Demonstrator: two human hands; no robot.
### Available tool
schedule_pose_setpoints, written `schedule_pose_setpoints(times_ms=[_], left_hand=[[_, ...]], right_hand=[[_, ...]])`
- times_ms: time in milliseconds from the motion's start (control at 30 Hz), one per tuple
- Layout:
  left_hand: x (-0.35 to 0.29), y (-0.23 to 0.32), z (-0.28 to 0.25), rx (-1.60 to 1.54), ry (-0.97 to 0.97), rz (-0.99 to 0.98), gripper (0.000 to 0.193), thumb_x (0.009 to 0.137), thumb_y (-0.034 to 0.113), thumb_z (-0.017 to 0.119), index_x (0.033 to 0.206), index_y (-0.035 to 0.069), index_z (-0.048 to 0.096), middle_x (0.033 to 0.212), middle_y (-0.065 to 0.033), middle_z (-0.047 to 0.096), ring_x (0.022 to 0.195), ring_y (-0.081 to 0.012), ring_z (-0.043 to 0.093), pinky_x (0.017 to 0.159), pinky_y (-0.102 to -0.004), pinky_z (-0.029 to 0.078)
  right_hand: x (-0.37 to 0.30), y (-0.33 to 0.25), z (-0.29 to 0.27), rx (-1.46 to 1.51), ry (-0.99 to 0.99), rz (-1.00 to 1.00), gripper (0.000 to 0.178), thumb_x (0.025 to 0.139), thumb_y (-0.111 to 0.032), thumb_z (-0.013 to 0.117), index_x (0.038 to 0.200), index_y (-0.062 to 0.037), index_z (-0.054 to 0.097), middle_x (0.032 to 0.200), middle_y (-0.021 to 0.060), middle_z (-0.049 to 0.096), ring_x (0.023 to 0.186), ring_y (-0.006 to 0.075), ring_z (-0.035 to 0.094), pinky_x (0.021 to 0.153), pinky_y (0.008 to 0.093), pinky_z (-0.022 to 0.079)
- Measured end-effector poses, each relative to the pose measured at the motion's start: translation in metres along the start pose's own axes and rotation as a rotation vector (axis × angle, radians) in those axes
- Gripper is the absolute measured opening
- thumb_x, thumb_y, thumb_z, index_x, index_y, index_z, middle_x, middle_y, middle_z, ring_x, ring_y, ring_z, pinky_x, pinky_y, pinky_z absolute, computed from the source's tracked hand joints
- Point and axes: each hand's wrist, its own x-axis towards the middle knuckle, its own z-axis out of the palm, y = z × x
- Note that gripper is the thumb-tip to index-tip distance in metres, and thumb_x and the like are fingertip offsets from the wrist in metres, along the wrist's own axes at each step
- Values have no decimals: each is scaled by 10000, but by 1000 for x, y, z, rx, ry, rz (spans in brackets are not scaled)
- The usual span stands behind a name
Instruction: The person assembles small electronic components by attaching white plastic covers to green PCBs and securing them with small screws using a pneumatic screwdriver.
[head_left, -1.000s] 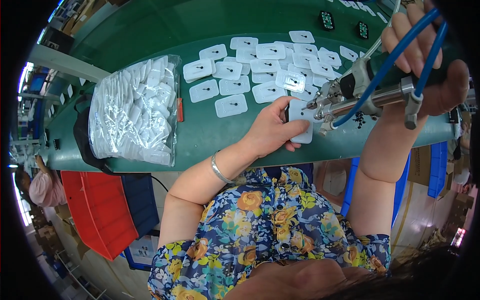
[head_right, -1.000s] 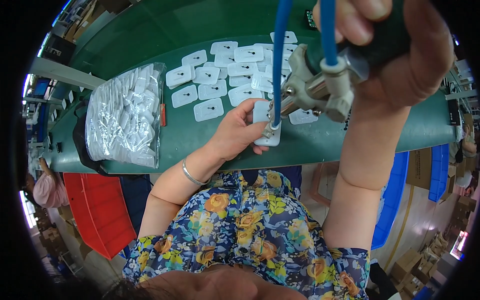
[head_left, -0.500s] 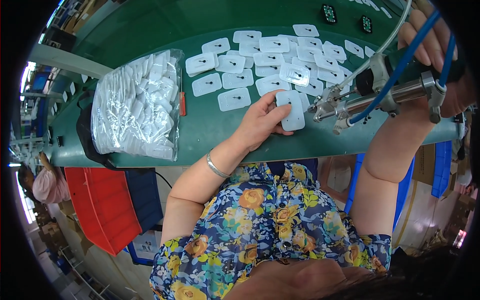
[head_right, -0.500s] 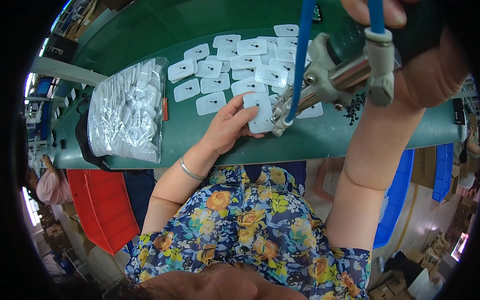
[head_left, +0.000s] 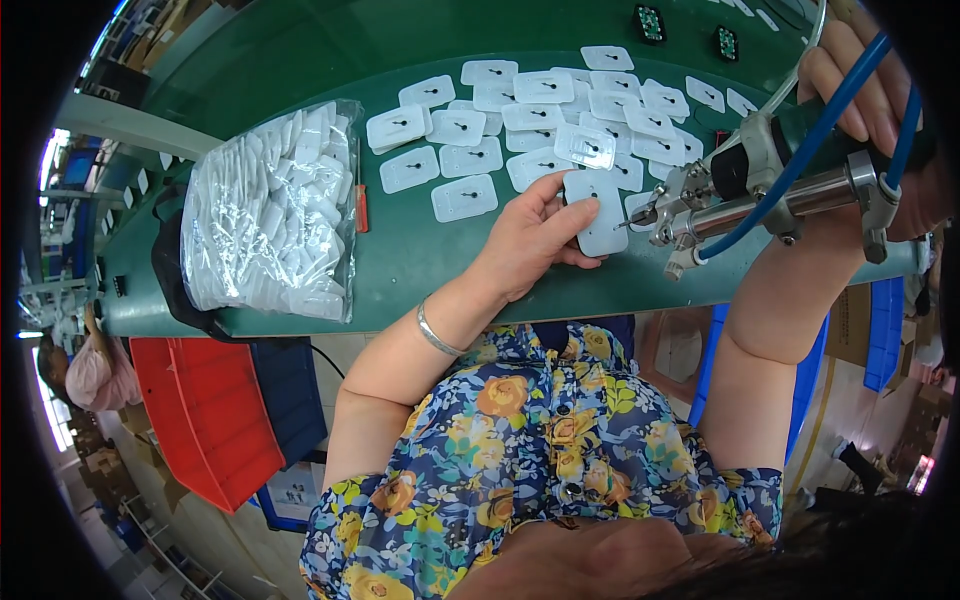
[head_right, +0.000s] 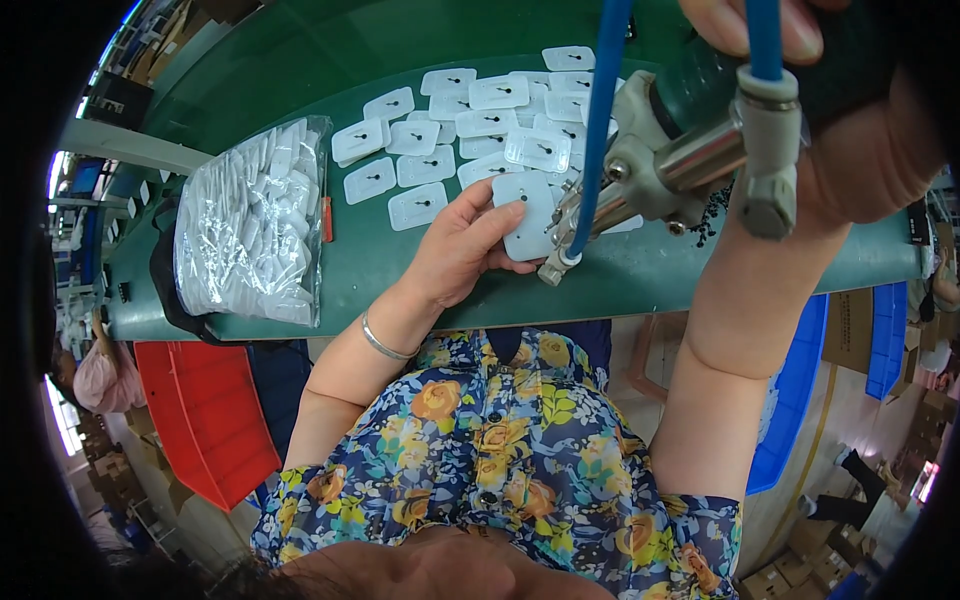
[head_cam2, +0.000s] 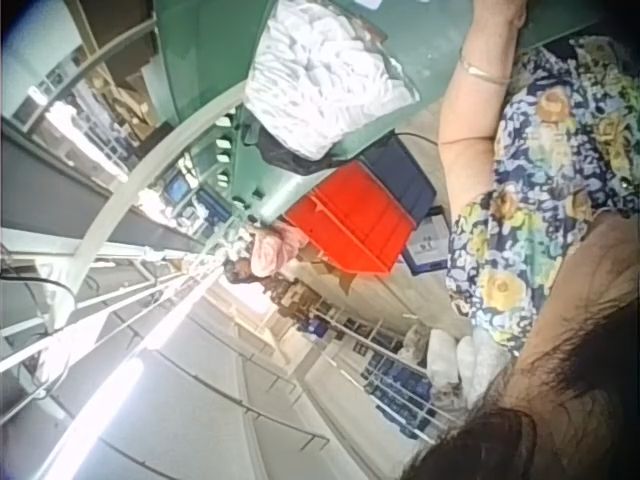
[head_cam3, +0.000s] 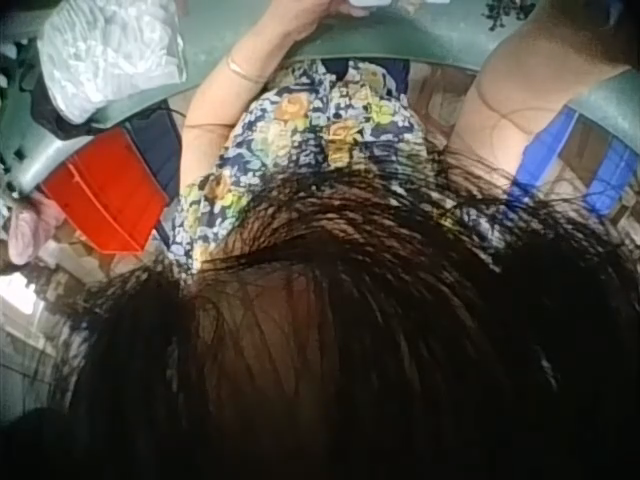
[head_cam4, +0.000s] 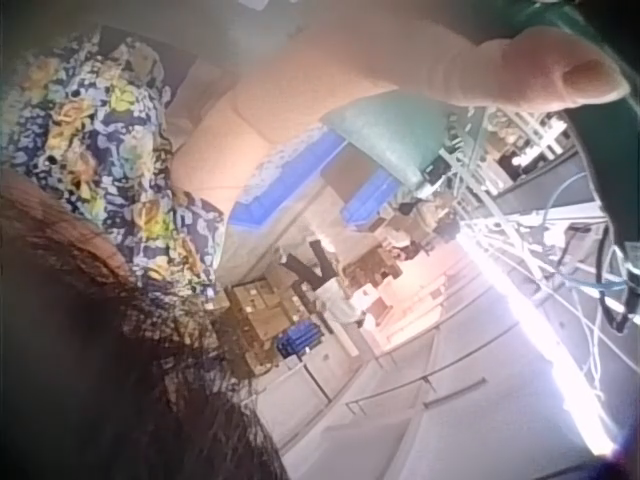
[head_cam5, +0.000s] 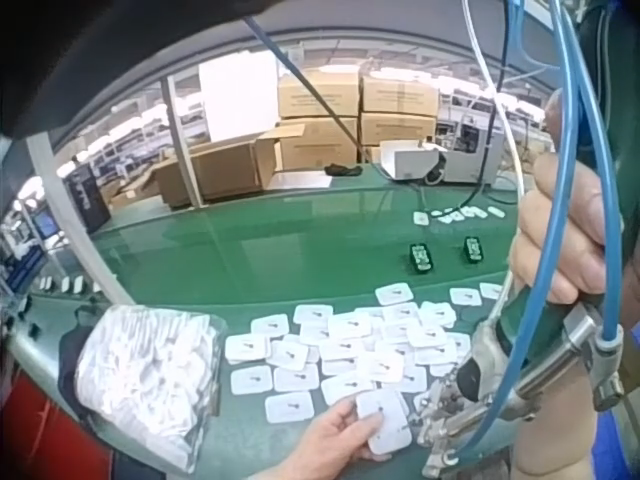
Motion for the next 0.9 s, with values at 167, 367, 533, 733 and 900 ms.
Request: schedule_pose_setpoints(times_ms=[167, 367, 533, 733, 900], left_hand=[[-1, 4, 3, -13, 2, 26, 393, 883, 159, 523, 1226, 5, 407, 1049, -113, 566, 839, -199, 624, 626, -273, 571], [-2, 9, 4, -54, 16, -2, 390, 876, 164, 543, 1209, 3, 422, 1014, -111, 582, 823, -198, 629, 624, -276, 573], [1, 5, -3, -28, 3, -32, 415, 872, 163, 556, 1225, 0, 411, 975, -106, 586, 810, -180, 623, 627, -260, 563], [6, -5, -32, 122, 144, 80, 437, 879, 162, 550, 1257, 12, 390, 1012, -93, 565, 853, -159, 608, 673, -252, 544], [4, -15, -17, -78, 34, 6, 431, 915, 239, 489, 1288, 53, 381, 1037, -74, 568, 876, -156, 610, 730, -260, 531]], right_hand=[[1, 2, 2, -19, 0, -5, 401, 811, -303, 578, 1068, -25, 447, 751, 12, 462, 611, 92, 422, 584, 222, 378], [3, 1, -7, -49, 0, -11, 397, 817, -313, 571, 1071, -32, 451, 738, 11, 468, 596, 91, 422, 566, 221, 381], [3, 1, -3, -66, -2, -19, 395, 822, -322, 566, 1073, -38, 455, 727, 11, 473, 583, 89, 423, 550, 219, 383], [-9, -33, -47, -77, -9, -31, 392, 827, -332, 559, 1076, -45, 460, 714, 11, 480, 567, 87, 423, 532, 218, 386], [-1, -10, -16, -96, -4, -36, 390, 832, -340, 554, 1078, -51, 463, 703, 10, 485, 554, 86, 423, 517, 216, 388]])
